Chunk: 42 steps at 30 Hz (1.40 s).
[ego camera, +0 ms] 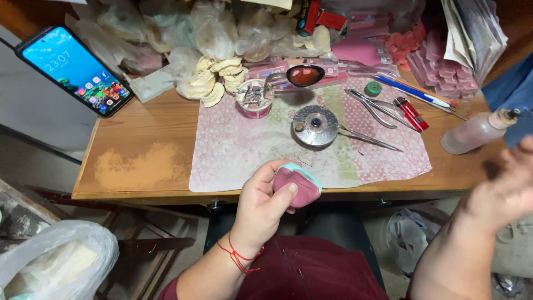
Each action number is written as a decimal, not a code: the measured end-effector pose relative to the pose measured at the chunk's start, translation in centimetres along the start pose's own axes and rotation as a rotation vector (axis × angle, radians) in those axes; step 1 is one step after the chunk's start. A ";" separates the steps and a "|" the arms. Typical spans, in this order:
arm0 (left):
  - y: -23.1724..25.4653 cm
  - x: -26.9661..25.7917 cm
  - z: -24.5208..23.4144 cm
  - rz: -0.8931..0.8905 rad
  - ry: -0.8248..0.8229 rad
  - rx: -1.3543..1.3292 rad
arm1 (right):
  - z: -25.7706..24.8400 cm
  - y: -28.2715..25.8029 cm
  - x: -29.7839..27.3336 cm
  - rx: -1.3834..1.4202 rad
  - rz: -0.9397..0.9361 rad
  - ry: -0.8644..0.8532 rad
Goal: Preparing and refining dental impression molds by applying and shaping materials with specialized tools.
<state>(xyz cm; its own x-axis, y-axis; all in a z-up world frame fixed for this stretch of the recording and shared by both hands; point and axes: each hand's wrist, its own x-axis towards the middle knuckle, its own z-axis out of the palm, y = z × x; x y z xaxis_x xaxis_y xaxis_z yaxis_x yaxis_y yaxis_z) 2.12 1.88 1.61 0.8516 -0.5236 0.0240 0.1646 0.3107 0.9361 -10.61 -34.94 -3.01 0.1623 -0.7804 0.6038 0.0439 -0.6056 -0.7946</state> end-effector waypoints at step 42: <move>3.7 -1.0 -0.9 0.711 0.044 0.879 | 6.9 -20.2 -10.2 0.416 -0.539 -0.897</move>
<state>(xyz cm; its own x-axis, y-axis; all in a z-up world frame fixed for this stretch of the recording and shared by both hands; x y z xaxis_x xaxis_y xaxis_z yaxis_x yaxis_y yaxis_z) 2.31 4.26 4.69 0.6323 -0.4167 0.6531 -0.7560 -0.1481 0.6375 -6.40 -13.71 6.41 0.6655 0.0634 0.7437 0.6209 -0.6001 -0.5044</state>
